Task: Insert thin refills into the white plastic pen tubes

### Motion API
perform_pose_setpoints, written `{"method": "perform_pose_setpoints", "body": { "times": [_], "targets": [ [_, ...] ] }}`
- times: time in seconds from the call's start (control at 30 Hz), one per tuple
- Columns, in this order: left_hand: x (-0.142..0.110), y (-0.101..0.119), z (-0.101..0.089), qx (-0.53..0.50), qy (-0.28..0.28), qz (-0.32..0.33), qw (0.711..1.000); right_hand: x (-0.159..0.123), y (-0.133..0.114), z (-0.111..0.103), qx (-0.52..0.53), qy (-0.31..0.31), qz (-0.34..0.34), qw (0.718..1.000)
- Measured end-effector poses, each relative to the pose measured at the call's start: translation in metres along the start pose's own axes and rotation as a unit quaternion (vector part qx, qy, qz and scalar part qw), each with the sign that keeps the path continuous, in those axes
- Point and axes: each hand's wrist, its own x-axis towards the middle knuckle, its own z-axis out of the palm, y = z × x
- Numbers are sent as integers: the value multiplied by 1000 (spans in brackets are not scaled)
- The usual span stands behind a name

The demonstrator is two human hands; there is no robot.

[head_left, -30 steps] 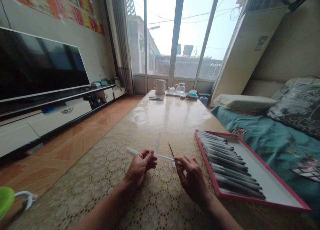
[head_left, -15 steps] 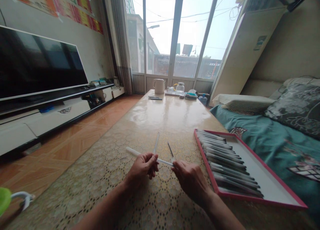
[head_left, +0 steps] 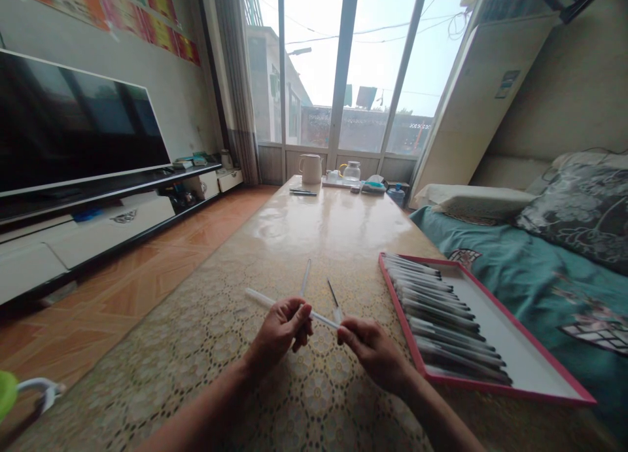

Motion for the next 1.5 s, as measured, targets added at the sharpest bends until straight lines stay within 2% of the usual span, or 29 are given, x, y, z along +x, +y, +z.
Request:
{"method": "perform_pose_setpoints", "body": {
  "times": [0.13,0.3,0.43,0.6,0.7,0.8,0.87,0.9,1.07,1.23,1.37,1.5],
  "targets": [
    [-2,3,1,24,-3,10,1000,3,1,-1,132,-36,17,990],
    [-4,2,2,26,-6,24,999,3,-3,-5,280,-91,78,953],
    [-5,0,2,28,-9,28,999,1,-6,-10,333,-131,130,925],
    [-3,-3,4,29,-4,29,999,2,-1,-7,358,-147,135,912],
    [1,-9,3,28,-3,17,999,4,2,-2,292,-106,110,944],
    [4,-12,0,45,1,12,999,4,3,0,173,-37,40,983],
    [6,-12,-5,61,23,19,998,4,3,-4,95,11,11,995],
    [7,-11,-8,66,51,28,996,3,3,-7,63,31,7,997],
    [10,0,-23,106,178,76,975,1,-5,-40,-34,114,20,993],
    [10,5,-27,116,216,80,966,-16,-9,-98,-122,151,36,980],
    [10,5,-25,111,210,82,968,-41,19,-136,-234,208,16,950],
    [10,2,-23,111,195,82,971,-68,58,-148,-269,233,43,934]
  ]
}}
